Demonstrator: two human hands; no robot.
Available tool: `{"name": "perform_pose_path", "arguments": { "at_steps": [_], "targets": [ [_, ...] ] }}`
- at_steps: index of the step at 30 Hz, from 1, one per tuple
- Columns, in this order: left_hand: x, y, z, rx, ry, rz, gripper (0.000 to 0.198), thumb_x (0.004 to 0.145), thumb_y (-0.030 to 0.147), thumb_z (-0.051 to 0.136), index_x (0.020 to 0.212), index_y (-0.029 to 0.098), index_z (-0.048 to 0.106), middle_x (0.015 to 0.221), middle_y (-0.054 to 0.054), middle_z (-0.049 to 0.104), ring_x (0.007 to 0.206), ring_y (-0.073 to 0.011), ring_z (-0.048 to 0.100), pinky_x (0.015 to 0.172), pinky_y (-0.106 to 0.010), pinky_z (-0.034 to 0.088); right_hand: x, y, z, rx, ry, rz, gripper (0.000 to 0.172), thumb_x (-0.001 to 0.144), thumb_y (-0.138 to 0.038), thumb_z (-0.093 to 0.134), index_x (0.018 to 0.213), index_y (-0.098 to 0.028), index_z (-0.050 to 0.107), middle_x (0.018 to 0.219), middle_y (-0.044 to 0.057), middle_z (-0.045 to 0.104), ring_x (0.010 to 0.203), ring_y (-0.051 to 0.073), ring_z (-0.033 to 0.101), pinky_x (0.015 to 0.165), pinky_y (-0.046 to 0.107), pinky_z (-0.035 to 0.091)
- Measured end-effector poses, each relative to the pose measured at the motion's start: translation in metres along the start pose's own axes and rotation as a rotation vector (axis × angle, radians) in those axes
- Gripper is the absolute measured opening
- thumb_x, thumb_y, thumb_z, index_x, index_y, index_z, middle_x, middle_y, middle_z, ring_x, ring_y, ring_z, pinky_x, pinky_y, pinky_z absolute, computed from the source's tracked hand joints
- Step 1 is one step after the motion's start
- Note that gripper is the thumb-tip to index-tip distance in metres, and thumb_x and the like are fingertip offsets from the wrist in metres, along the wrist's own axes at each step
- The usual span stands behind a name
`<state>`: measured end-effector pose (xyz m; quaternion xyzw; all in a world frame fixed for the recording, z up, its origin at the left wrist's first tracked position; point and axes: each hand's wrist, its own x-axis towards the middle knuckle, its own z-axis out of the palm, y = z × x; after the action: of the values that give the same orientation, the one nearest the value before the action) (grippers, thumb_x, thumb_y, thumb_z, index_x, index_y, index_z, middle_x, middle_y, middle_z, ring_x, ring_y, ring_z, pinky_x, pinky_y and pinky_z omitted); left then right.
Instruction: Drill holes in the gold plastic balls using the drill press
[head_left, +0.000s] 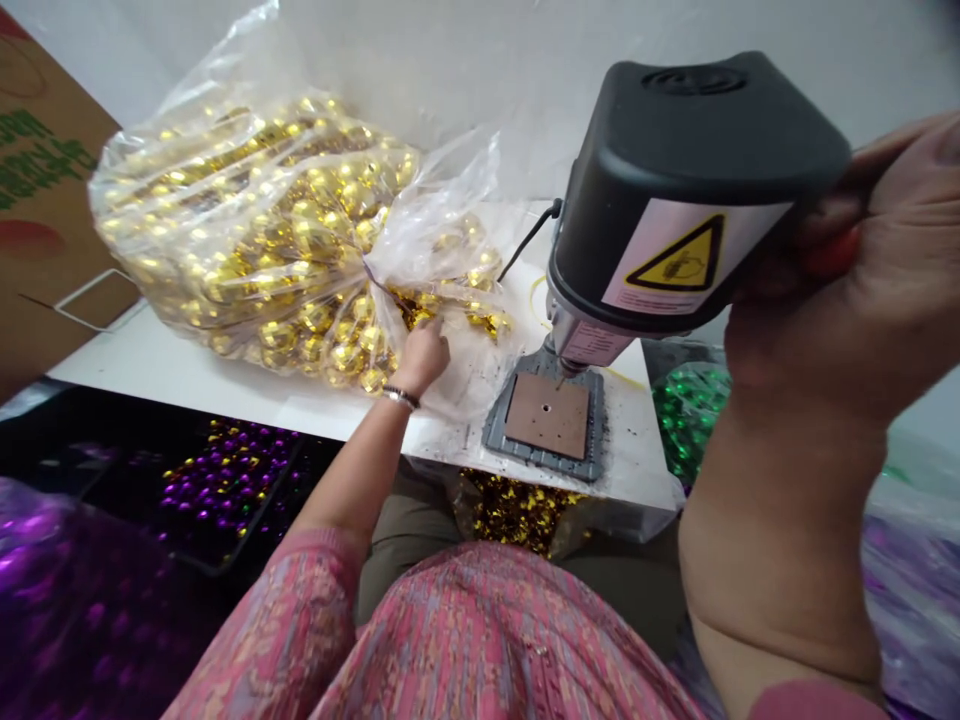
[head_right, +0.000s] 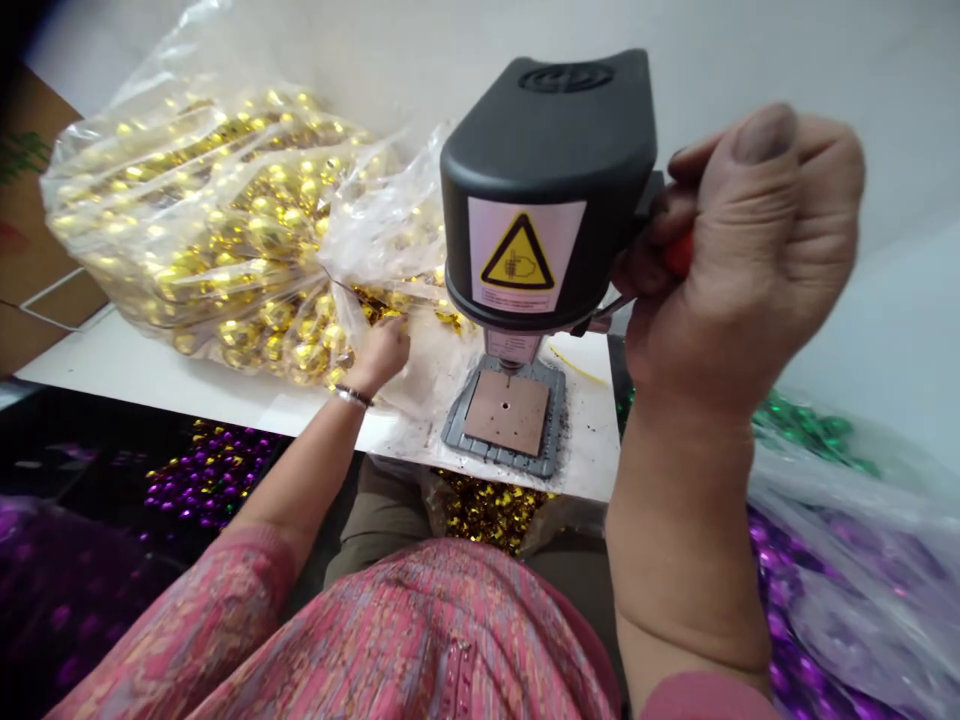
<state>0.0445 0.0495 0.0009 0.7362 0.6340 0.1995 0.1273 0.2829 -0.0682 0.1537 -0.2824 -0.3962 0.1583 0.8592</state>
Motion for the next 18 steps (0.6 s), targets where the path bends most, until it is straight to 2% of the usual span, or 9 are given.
{"name": "perform_pose_path", "arguments": {
  "at_steps": [2,4,8,11,14,16,18],
  "targets": [
    [0.028,-0.007,0.001,0.118,-0.024,-0.131,0.051,0.085,0.004,0.052,0.136,0.006,0.059,0.136,-0.026,0.060,0.125,-0.0354,0.059,0.107,-0.044,0.046,-0.001,-0.003,0.000,-0.048,-0.006,0.030,0.028,0.086,-0.031,0.062,0.067,-0.010,0.061,0.051,-0.009,0.050,0.048,-0.006,0.048,0.049,0.010,0.030],
    [0.044,-0.013,0.004,0.192,-0.082,-0.188,0.056,0.084,0.005,0.054,0.139,0.009,0.056,0.146,-0.026,0.053,0.125,-0.0386,0.058,0.104,-0.048,0.047,-0.002,-0.006,-0.001,-0.083,-0.009,0.051,0.028,0.088,-0.030,0.057,0.069,-0.010,0.063,0.053,-0.010,0.052,0.049,-0.007,0.047,0.050,0.010,0.029],
    [0.049,-0.019,0.011,0.213,-0.116,-0.126,0.055,0.083,0.004,0.053,0.137,0.012,0.059,0.148,-0.024,0.051,0.130,-0.0410,0.053,0.108,-0.053,0.041,-0.003,-0.006,-0.002,-0.068,-0.025,0.046,0.029,0.093,-0.024,0.050,0.070,-0.011,0.062,0.054,-0.009,0.051,0.049,-0.007,0.046,0.050,0.010,0.028],
    [0.039,-0.017,0.011,0.119,-0.149,-0.018,0.053,0.080,0.009,0.061,0.133,0.013,0.063,0.144,-0.020,0.056,0.129,-0.0363,0.054,0.110,-0.047,0.043,-0.002,-0.002,-0.002,-0.052,-0.057,-0.029,0.031,0.096,-0.021,0.046,0.069,-0.013,0.060,0.054,-0.007,0.048,0.047,-0.004,0.044,0.045,0.013,0.027],
    [0.016,-0.010,0.008,-0.215,-0.297,0.045,0.051,0.081,0.027,0.069,0.131,0.018,0.065,0.123,-0.011,0.069,0.105,-0.0248,0.065,0.094,-0.034,0.052,-0.001,0.002,-0.002,-0.032,-0.073,-0.070,0.027,0.096,-0.022,0.047,0.074,-0.015,0.059,0.055,-0.006,0.047,0.044,-0.002,0.039,0.041,0.016,0.025],
    [-0.005,-0.006,0.009,-0.663,-0.444,0.003,0.057,0.086,0.044,0.067,0.136,0.020,0.060,0.107,-0.008,0.071,0.083,-0.0176,0.065,0.075,-0.029,0.053,-0.001,0.003,-0.002,-0.020,-0.087,-0.076,0.025,0.097,-0.021,0.046,0.076,-0.016,0.060,0.056,-0.007,0.045,0.044,-0.002,0.038,0.041,0.016,0.025],
    [-0.028,-0.001,0.013,-1.074,-0.547,-0.062,0.066,0.083,0.058,0.067,0.137,0.022,0.057,0.097,-0.006,0.069,0.071,-0.0132,0.061,0.062,-0.025,0.048,0.000,0.004,-0.003,-0.011,-0.105,-0.076,0.025,0.097,-0.020,0.046,0.076,-0.016,0.059,0.056,-0.007,0.044,0.044,-0.003,0.037,0.041,0.015,0.025]
  ]
}}
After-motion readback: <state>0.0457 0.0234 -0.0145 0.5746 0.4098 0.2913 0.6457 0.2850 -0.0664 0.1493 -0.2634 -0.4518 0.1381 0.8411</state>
